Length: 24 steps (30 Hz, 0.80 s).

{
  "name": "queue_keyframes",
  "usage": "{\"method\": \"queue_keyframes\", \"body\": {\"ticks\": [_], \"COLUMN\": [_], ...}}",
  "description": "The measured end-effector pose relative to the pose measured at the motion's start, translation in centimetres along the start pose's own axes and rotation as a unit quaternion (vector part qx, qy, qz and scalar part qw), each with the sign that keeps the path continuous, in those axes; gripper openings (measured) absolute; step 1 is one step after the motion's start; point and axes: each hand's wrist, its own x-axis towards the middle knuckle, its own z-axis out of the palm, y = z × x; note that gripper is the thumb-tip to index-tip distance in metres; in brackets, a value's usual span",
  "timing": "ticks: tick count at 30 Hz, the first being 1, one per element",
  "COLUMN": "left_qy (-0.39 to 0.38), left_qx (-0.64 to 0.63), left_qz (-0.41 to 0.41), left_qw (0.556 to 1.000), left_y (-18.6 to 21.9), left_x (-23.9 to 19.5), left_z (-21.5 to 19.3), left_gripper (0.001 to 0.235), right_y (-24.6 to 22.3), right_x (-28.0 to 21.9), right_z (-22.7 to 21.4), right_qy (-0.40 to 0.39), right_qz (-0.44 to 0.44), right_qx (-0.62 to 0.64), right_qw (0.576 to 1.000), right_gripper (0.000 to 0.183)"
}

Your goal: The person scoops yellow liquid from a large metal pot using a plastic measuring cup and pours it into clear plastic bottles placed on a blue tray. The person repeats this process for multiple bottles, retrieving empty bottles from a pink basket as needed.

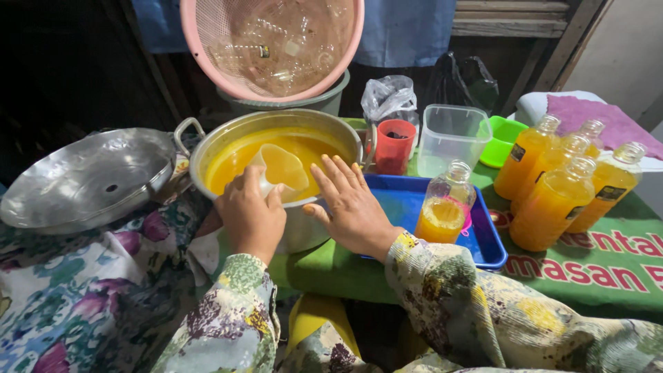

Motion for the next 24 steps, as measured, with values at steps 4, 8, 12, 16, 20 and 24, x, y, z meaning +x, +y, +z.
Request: {"method": "queue_keyframes", "body": {"ticks": [4, 8, 12, 16, 20, 24], "left_qy": [-0.003, -0.022, -0.034, -0.006, -0.002, -0.005], "left_qx": [0.006, 0.012, 0.021, -0.010, -0.022, -0.015], "left_qz": [0.001, -0.012, -0.034, -0.024, -0.021, -0.015], "left_qw": [1.000, 1.000, 0.999, 1.000, 1.000, 1.000], "left_y": [0.16, 0.11, 0.57, 0.58, 0.46, 0.35], "left_x": [0.10, 0.39, 0.50, 0.40, 0.39, 0.43], "left_z": [-0.11, -0.16, -0.02, 0.18, 0.43, 0.46], "left_gripper": [0.040, 0.039, 0.041, 0.040, 0.039, 0.039], "right_y": [0.26, 0.47, 0.68, 0.71, 0.88, 0.94], "right_x": [0.09, -0.03, 0.05, 0.14, 0.20, 0.14], "right_z": [0.23, 0.67, 0.65, 0.68, 0.66, 0.66], "right_qy": [0.004, 0.025, 0.034, 0.014, 0.008, 0.013], "right_qz": [-0.006, -0.011, -0.027, -0.019, -0.015, -0.020], "right_qx": [-0.002, 0.000, -0.009, -0.011, -0.013, -0.005], "right_qw": [1.000, 1.000, 0.999, 1.000, 1.000, 1.000], "right_gripper": [0.072, 0.071, 0.070, 0.068, 0.069, 0.067]}}
